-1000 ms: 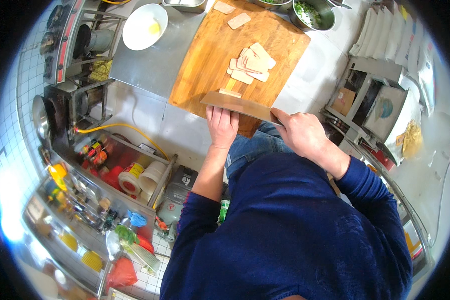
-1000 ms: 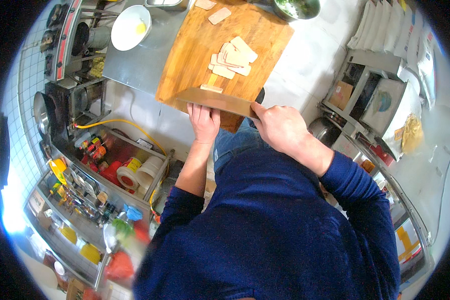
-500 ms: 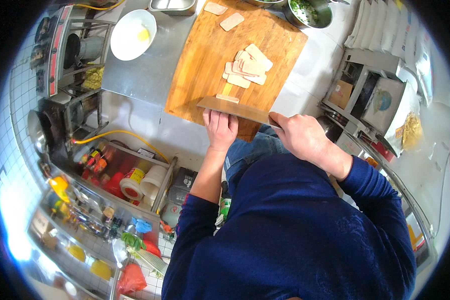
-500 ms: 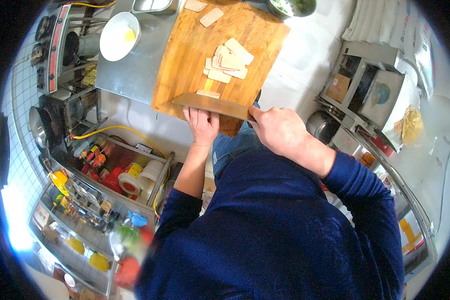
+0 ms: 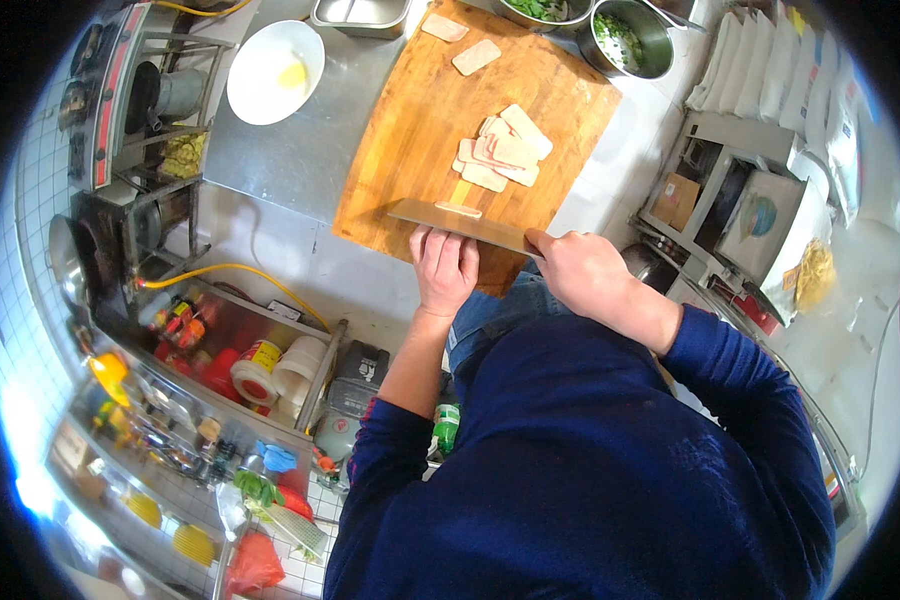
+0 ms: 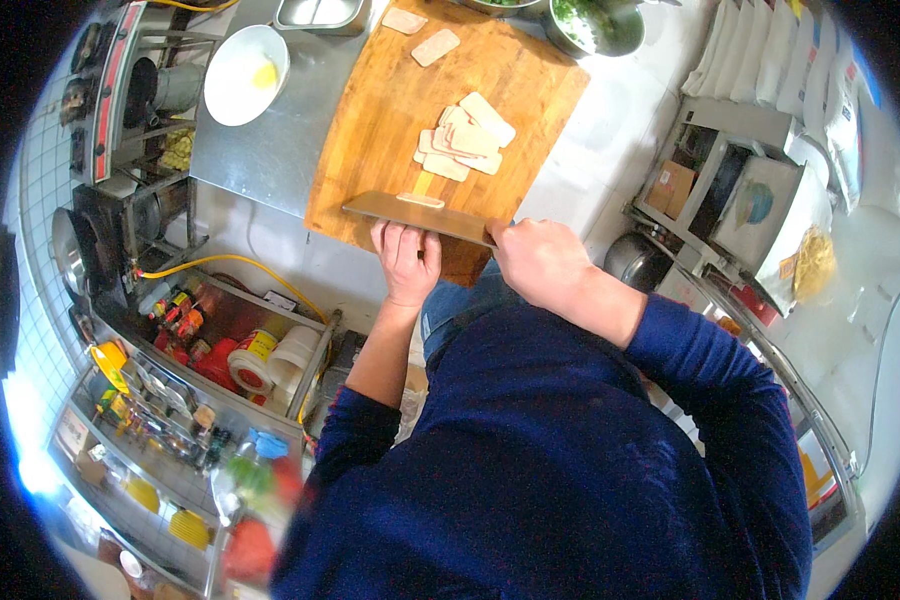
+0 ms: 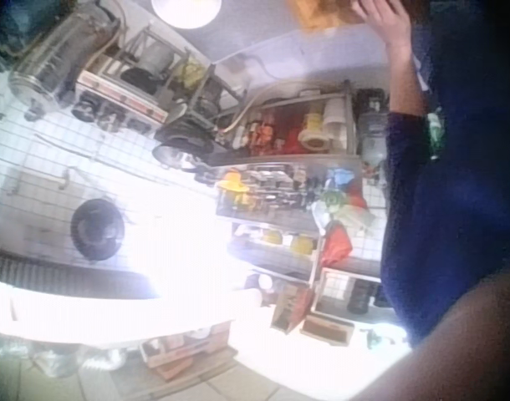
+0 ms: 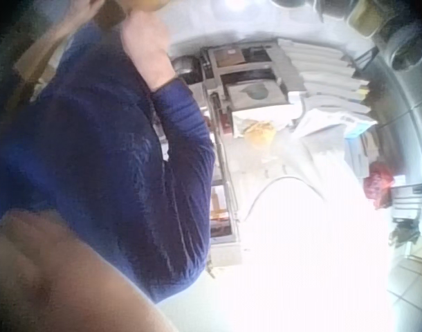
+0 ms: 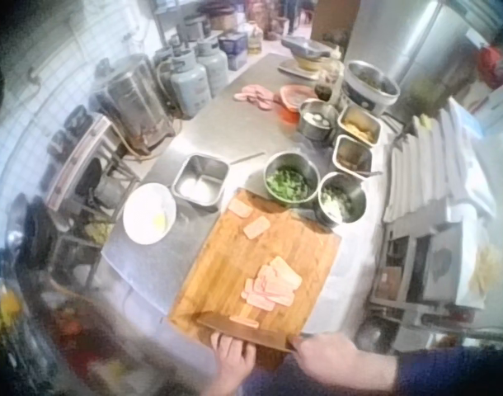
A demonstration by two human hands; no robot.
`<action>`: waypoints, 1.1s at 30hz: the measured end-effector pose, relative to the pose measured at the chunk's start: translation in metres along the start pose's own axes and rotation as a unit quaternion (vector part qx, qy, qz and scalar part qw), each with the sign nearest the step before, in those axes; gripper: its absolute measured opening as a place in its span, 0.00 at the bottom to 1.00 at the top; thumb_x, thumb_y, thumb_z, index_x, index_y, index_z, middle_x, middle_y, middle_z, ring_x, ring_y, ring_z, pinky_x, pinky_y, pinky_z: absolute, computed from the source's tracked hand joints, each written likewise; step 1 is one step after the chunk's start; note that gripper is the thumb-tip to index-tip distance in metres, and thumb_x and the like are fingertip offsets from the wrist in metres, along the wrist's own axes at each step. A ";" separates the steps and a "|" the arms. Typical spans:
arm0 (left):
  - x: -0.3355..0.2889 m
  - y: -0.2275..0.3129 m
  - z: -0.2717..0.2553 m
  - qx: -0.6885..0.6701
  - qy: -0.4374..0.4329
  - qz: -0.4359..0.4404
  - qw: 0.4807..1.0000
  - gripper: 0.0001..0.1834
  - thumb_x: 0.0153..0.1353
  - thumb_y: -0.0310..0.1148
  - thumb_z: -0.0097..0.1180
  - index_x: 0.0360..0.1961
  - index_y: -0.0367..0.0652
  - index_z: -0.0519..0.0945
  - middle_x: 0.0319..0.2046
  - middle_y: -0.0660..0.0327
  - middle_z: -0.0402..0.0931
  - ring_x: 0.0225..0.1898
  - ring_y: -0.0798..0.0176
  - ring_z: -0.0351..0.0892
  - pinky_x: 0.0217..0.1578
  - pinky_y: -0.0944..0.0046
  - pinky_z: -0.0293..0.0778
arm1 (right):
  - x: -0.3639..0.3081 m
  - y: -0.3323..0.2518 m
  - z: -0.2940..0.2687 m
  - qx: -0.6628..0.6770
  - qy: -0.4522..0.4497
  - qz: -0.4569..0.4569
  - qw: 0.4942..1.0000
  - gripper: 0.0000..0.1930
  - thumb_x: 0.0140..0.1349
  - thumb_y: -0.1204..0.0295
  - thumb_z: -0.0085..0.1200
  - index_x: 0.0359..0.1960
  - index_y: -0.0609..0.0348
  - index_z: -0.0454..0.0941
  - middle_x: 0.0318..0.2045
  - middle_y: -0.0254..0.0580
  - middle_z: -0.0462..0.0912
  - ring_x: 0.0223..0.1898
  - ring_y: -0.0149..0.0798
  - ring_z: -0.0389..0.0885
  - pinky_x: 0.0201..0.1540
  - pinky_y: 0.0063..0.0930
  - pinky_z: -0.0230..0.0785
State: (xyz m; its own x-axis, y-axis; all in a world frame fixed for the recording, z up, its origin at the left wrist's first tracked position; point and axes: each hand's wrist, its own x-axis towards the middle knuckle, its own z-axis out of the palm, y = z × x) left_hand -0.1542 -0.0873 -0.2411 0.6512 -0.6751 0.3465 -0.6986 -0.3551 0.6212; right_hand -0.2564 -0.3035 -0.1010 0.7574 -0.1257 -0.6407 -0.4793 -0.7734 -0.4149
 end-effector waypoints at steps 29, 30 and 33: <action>0.004 -0.007 -0.007 -0.003 -0.001 0.026 1.000 0.16 0.61 0.27 0.73 0.50 0.41 0.88 0.57 0.53 0.83 0.60 0.41 0.79 0.64 0.45 0.76 | -0.026 0.002 -0.021 0.004 -0.008 -0.002 1.000 0.12 0.74 0.66 0.58 0.52 0.58 0.84 0.28 0.59 0.89 0.33 0.63 0.91 0.39 0.56 0.85; 0.005 -0.006 -0.008 -0.007 0.001 0.024 1.000 0.15 0.61 0.27 0.73 0.49 0.42 0.88 0.56 0.53 0.84 0.60 0.41 0.79 0.63 0.45 0.76 | -0.024 0.002 -0.020 0.002 -0.005 -0.005 1.000 0.13 0.73 0.67 0.58 0.54 0.57 0.85 0.28 0.59 0.89 0.32 0.62 0.91 0.38 0.55 0.86; 0.008 -0.004 -0.009 -0.015 0.006 0.019 1.000 0.13 0.62 0.27 0.73 0.48 0.43 0.87 0.54 0.55 0.83 0.58 0.43 0.79 0.61 0.46 0.76 | -0.016 0.003 -0.016 0.005 -0.002 -0.006 1.000 0.13 0.71 0.69 0.59 0.54 0.58 0.86 0.28 0.60 0.88 0.33 0.62 0.91 0.38 0.54 0.86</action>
State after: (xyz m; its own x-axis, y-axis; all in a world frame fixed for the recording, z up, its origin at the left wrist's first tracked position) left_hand -0.1437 -0.0855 -0.2341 0.6284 -0.6801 0.3776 -0.7135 -0.3106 0.6280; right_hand -0.2632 -0.3132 -0.0815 0.7618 -0.1139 -0.6377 -0.4740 -0.7690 -0.4289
